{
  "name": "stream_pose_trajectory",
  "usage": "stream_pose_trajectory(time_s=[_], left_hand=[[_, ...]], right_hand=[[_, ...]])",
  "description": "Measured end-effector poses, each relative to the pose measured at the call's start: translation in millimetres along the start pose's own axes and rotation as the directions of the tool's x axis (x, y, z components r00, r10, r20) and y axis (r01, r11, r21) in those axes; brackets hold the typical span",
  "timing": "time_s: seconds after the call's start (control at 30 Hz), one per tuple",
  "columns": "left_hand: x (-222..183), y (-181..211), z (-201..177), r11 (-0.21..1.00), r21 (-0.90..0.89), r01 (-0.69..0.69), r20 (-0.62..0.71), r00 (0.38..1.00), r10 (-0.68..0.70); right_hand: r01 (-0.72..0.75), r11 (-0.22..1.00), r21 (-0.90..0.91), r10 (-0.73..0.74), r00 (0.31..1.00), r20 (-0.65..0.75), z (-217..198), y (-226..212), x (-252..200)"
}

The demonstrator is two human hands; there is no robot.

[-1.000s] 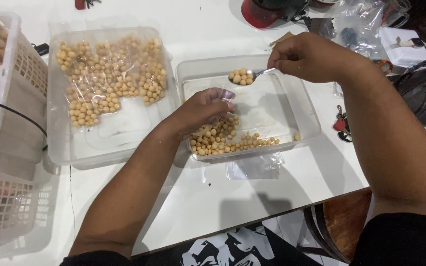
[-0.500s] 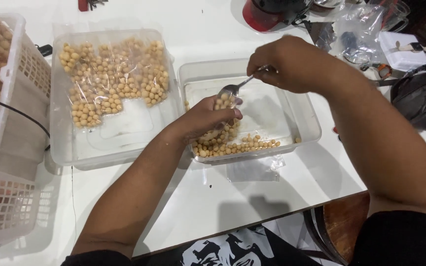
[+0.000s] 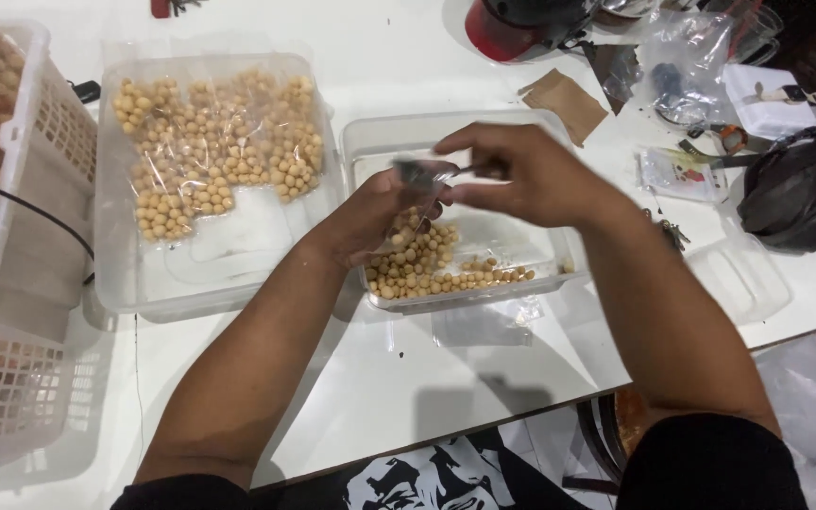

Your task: The person uses a spoon to scoop small round food items from a clear plastic container and transfers them into small clear plastic bags. They repeat this process multiple times, filling several bags and placing them into a larger container.

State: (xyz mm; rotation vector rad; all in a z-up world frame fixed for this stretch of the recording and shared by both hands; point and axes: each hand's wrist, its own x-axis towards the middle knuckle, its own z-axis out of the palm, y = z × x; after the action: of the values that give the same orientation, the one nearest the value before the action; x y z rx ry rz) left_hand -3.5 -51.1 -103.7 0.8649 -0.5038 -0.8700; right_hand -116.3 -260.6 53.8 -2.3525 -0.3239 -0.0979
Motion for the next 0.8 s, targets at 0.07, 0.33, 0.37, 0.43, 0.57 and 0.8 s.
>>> stream_pose_trajectory(time_s=[0.07, 0.33, 0.37, 0.43, 0.57, 0.8], left_hand=[[-1, 2, 4, 1.000, 0.014, 0.008, 0.016, 1.000, -0.008], [-24, 42, 21, 0.961, 0.270, 0.056, 0.046, 0.996, -0.071], [-26, 50, 22, 0.895, 0.431, 0.116, 0.034, 0.989, -0.144], [-35, 67, 44, 0.858, 0.507, 0.085, -0.011, 0.996, -0.092], [-36, 69, 50, 0.738, 0.672, -0.064, -0.049, 0.990, 0.131], [-33, 69, 40, 0.816, 0.576, -0.045, -0.102, 0.987, 0.127]], right_hand=[[-0.009, 0.992, 0.128, 0.001, 0.998, 0.066, 16, -23, 5], [0.091, 0.995, 0.040, -0.090, 0.995, -0.037, 3, -6, 19], [0.137, 0.991, -0.007, -0.137, 0.986, -0.090, 0, -10, 16], [0.152, 0.986, -0.061, -0.159, 0.980, -0.123, -4, -19, 10], [0.200, 0.952, -0.232, -0.248, 0.948, -0.201, -7, -30, 5], [0.035, 0.999, -0.036, -0.045, 0.949, -0.311, -27, -6, -22]])
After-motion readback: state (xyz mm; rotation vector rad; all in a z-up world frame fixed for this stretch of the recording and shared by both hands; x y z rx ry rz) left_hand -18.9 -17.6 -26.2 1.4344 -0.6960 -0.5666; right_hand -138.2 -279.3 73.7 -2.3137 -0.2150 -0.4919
